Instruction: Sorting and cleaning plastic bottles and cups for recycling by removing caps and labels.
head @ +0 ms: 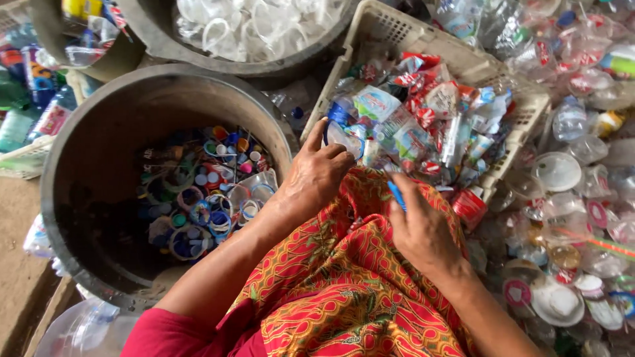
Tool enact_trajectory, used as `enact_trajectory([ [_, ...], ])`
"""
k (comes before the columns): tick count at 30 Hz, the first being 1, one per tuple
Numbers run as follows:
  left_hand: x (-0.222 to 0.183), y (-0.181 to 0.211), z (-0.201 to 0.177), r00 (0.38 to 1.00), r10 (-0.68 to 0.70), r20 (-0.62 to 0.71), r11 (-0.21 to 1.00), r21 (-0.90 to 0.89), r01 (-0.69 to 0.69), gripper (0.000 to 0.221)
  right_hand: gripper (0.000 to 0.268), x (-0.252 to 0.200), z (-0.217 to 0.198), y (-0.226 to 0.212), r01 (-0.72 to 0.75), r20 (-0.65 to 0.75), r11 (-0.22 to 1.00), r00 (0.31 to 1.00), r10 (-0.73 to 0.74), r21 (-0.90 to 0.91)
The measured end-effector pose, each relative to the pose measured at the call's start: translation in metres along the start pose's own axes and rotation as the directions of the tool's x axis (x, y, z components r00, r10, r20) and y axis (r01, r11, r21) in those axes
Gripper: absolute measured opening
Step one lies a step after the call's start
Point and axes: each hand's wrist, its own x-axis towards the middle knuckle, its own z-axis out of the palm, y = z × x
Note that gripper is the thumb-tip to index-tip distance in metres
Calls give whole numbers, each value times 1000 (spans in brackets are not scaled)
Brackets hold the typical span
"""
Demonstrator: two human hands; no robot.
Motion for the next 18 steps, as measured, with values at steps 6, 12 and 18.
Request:
enact_trajectory([
  [6,9,21,0,990,44,136,999,-1,-44,16,45,11,4,-11,99,133,964,989,-67,-246],
  [12,6,19,14,980,-2,201,995,103,-19,17,47,10,7,-7,144,190,945,978,-90,-293],
  [18,2,15,25,992,15,126,1000,-2,-15,13,49,13,10,3,204,237,867,966,-103,-454],
])
